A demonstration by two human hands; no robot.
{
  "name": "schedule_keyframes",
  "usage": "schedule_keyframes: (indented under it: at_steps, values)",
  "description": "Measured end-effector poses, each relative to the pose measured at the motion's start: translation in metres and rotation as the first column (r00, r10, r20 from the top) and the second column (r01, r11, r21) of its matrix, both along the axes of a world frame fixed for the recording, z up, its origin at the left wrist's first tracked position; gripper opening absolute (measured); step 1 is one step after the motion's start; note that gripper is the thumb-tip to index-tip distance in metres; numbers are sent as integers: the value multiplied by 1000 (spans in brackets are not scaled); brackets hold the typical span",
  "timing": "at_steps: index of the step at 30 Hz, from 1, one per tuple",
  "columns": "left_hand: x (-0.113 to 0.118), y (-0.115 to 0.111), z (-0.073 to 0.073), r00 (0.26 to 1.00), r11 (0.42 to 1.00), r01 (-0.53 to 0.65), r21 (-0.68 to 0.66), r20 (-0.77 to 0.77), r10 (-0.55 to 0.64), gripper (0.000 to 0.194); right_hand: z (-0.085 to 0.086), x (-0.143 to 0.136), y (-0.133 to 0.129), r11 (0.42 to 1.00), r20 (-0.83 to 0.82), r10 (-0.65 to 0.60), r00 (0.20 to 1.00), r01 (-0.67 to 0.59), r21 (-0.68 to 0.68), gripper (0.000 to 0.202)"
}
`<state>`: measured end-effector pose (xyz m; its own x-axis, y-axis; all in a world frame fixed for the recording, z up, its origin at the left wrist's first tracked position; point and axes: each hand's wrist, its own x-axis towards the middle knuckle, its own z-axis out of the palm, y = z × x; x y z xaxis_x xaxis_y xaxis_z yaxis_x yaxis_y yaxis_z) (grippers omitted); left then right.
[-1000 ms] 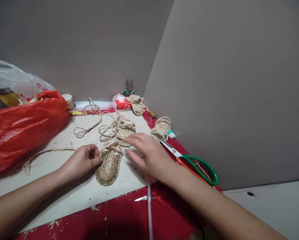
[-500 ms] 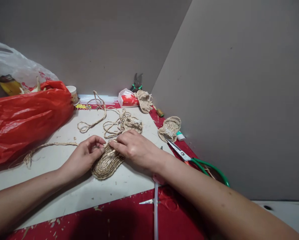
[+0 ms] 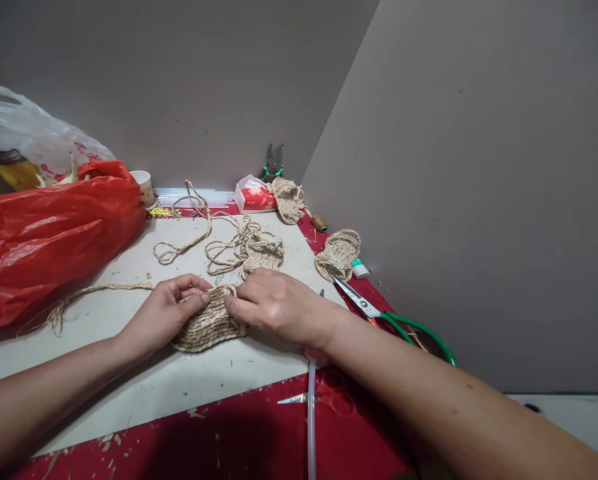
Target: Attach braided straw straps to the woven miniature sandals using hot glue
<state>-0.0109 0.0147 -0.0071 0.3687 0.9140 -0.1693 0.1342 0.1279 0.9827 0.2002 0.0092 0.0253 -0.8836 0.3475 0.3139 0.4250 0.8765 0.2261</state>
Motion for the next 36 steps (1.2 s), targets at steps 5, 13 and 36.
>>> schedule_keyframes:
  at_steps: [5,13,36]
  values:
    - [1,-2,-3,997,996,4,92,-73,3,11,-2,-2,-3,998,34,-37,999,36,43,27]
    - [2,-6,-4,993,986,26,165,-115,-7,11,2,-7,-9,992,60,-123,991,124,-17,30]
    - [4,-10,-2,985,978,136,156,-124,-117,8,-7,-7,-15,971,8,-218,976,217,-97,21]
